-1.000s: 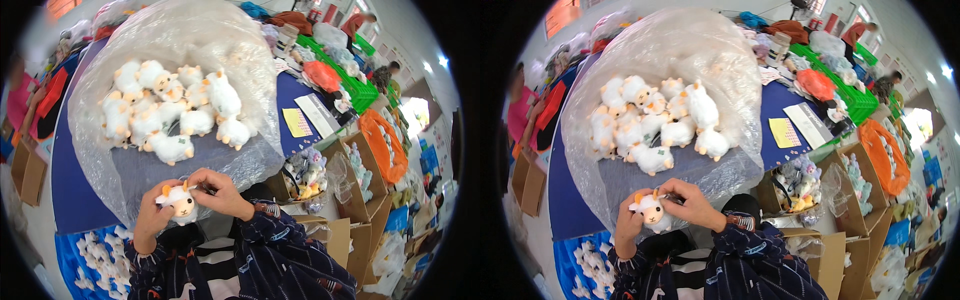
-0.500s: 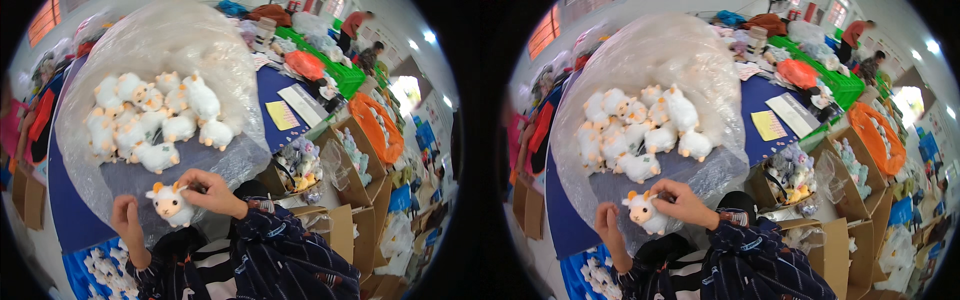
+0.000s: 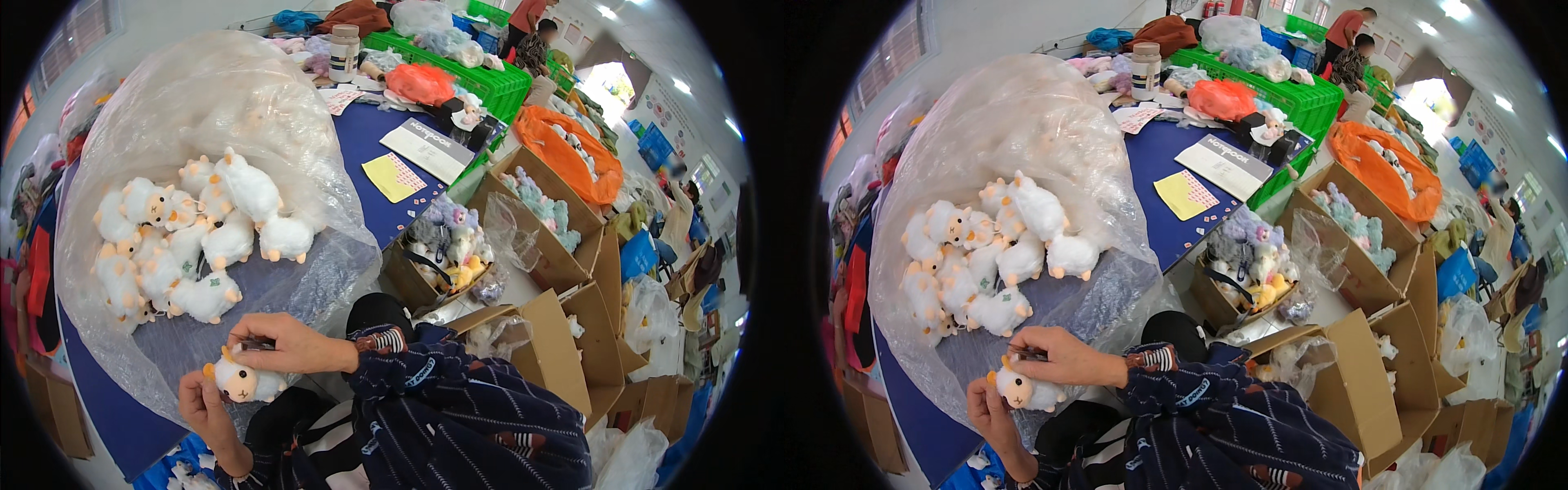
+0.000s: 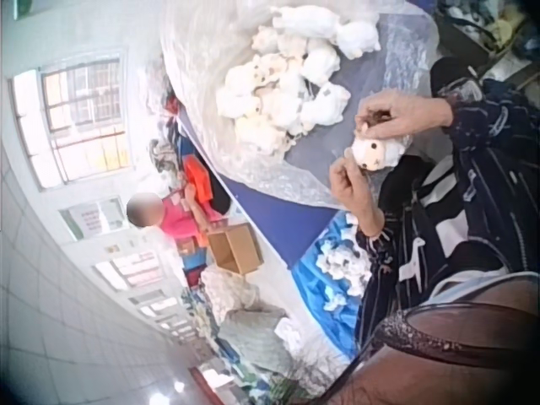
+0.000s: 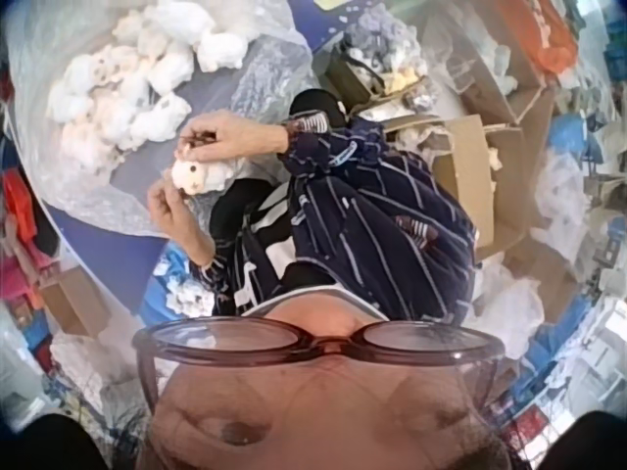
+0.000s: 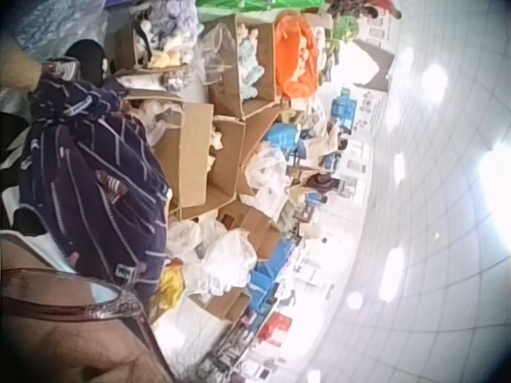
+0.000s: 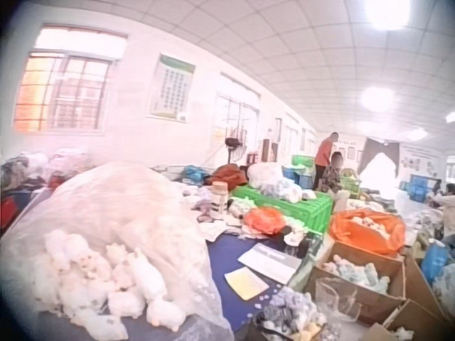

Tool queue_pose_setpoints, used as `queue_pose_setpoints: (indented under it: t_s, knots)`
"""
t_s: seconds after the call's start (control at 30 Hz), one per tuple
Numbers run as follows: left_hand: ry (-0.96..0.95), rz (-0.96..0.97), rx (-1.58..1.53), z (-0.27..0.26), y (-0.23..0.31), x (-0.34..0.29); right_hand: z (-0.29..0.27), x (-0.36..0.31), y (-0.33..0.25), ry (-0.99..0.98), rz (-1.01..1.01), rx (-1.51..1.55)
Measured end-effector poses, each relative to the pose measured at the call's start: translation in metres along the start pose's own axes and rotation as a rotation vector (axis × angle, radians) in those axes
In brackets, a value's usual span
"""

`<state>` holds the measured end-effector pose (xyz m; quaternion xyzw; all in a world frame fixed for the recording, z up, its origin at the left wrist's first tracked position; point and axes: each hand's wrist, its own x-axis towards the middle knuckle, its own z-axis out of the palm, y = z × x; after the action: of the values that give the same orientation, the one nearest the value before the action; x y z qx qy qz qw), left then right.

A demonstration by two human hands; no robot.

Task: The person trims loose threads and excess fabric from small white plush toys using scissors. They handle each toy individually, rotate it to access different sides, and place the finished items into a nearby box.

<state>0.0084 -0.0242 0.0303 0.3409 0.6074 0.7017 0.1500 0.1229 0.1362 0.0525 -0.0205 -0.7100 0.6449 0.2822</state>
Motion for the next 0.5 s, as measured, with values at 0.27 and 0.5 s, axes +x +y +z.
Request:
queue_pose_setpoints:
  t_s: [0.27, 0.5]
  knots:
    - [-0.133, -0.041, 0.098, 0.006, 0.010, -0.001, -0.001, -0.004, 0.002, 0.071, 0.012, -0.092]
    - [-0.146, -0.014, 0.080, 0.007, 0.003, -0.006, -0.002, -0.010, 0.001, 0.084, 0.023, -0.030]
